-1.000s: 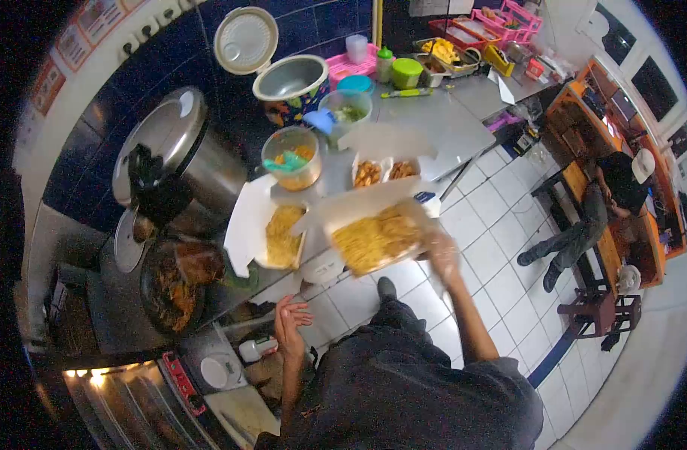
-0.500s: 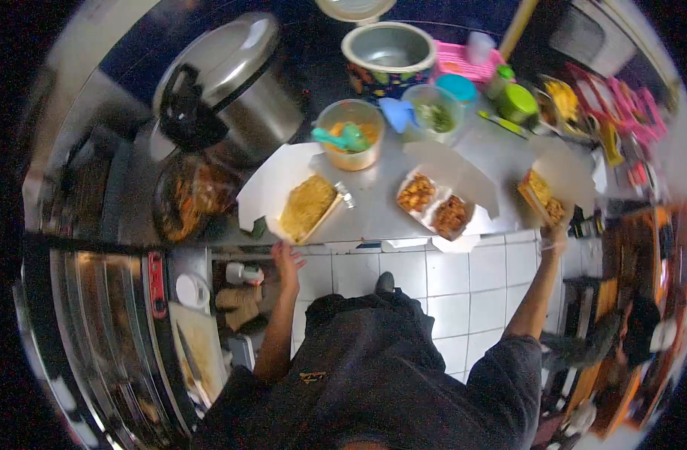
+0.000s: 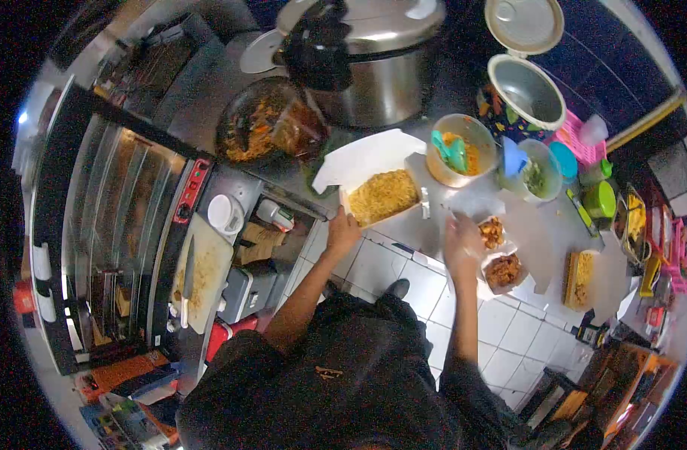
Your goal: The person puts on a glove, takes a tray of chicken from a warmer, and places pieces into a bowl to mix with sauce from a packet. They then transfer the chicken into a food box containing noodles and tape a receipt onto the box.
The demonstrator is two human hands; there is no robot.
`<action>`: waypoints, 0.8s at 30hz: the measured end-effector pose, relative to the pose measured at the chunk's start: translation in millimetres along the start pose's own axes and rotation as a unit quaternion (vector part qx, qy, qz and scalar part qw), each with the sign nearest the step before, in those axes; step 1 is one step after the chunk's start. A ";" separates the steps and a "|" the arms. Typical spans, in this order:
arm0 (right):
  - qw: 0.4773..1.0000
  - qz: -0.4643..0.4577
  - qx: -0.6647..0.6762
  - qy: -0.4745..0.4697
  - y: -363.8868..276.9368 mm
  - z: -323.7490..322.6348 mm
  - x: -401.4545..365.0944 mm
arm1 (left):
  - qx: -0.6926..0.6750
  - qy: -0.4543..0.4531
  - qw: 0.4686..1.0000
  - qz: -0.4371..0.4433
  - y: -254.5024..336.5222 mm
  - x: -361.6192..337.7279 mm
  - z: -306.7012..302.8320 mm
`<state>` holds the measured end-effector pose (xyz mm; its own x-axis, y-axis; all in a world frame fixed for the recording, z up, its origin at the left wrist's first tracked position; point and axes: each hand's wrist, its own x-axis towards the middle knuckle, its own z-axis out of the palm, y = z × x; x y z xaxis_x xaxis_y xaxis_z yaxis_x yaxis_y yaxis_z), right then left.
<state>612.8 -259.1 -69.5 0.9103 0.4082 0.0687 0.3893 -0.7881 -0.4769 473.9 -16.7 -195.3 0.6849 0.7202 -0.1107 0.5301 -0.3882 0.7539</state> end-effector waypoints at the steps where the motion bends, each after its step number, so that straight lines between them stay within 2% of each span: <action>1: 0.998 0.040 0.006 -0.048 -33.0 14.3 20.7 | -0.004 0.009 1.000 -0.005 8.6 -5.9 -8.5; 2: 0.997 -0.020 -0.063 -0.038 -39.3 45.8 44.3 | -0.013 0.010 1.000 0.018 17.7 -10.7 -19.0; 3: 0.997 -0.031 -0.065 -0.036 -36.8 64.4 52.6 | -0.023 0.012 0.999 0.043 21.7 -11.7 -25.5; 4: 0.983 -0.100 -0.121 -0.098 -32.6 76.8 65.6 | -0.030 0.024 0.998 0.043 7.9 -10.8 -17.3; 5: 0.956 -0.169 -0.182 -0.158 -32.8 87.4 79.3 | 0.083 0.104 0.974 0.182 -17.7 -9.6 0.4; 6: 0.964 -0.153 -0.181 -0.120 -32.1 99.3 82.6 | 0.197 0.180 0.914 0.305 -33.4 -6.7 6.9; 7: 0.970 -0.139 -0.178 -0.085 -32.9 106.2 77.5 | -0.094 0.013 0.994 0.052 11.9 -20.2 -38.9; 9: 0.970 -0.153 -0.178 -0.056 -52.7 101.3 56.9 | -0.112 0.005 0.992 0.058 0.5 -24.9 -52.9; 11: 0.953 -0.186 -0.227 -0.081 -69.7 109.3 43.6 | -0.104 0.043 0.988 0.110 -25.5 -31.8 -65.5; 13: 0.933 -0.207 -0.275 -0.102 -100.2 120.0 30.8 | -0.101 0.058 0.987 0.110 -43.9 -45.9 -105.3; 15: 0.968 -0.188 -0.151 -0.071 -178.4 110.4 7.0 | -0.124 0.034 0.991 0.046 -54.8 -62.7 -169.5; 16: 0.965 -0.209 -0.135 -0.081 -221.6 108.0 -4.6 | -0.113 0.107 0.987 0.046 -82.4 -68.9 -174.4; 17: 0.968 -0.210 -0.076 -0.114 -259.6 113.3 -9.1 | -0.111 0.111 0.987 0.043 -94.8 -75.2 -196.3; 18: 0.965 -0.231 -0.080 -0.093 -279.7 136.7 -10.2 | -0.110 0.164 0.980 0.039 -103.8 -80.8 -224.5; 19: 0.942 -0.308 -0.090 -0.103 -299.9 156.6 -7.2 | -0.108 0.215 0.970 0.035 -114.8 -85.1 -248.1; 20: 0.946 -0.286 -0.084 -0.129 -334.0 170.8 -10.2 | -0.104 0.219 0.970 0.033 -131.0 -85.3 -262.5; 22: 0.923 -0.325 -0.116 -0.172 -393.3 188.1 -14.3 | -0.122 0.267 0.952 -0.089 -162.6 -81.4 -283.5; 23: 0.920 -0.332 -0.115 -0.176 -411.6 202.8 -14.1 | -0.121 0.273 0.950 -0.094 -167.2 -81.1 -297.6; 24: 0.913 -0.359 -0.104 -0.165 -427.4 222.2 -11.6 | -0.073 0.317 0.943 -0.074 -171.0 -77.1 -312.2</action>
<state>404.6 175.4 -61.2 0.3322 0.9431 0.0145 0.9183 -0.3199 -0.2333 174.4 173.6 -113.5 0.1474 0.9773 0.1524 0.4898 -0.2060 0.8471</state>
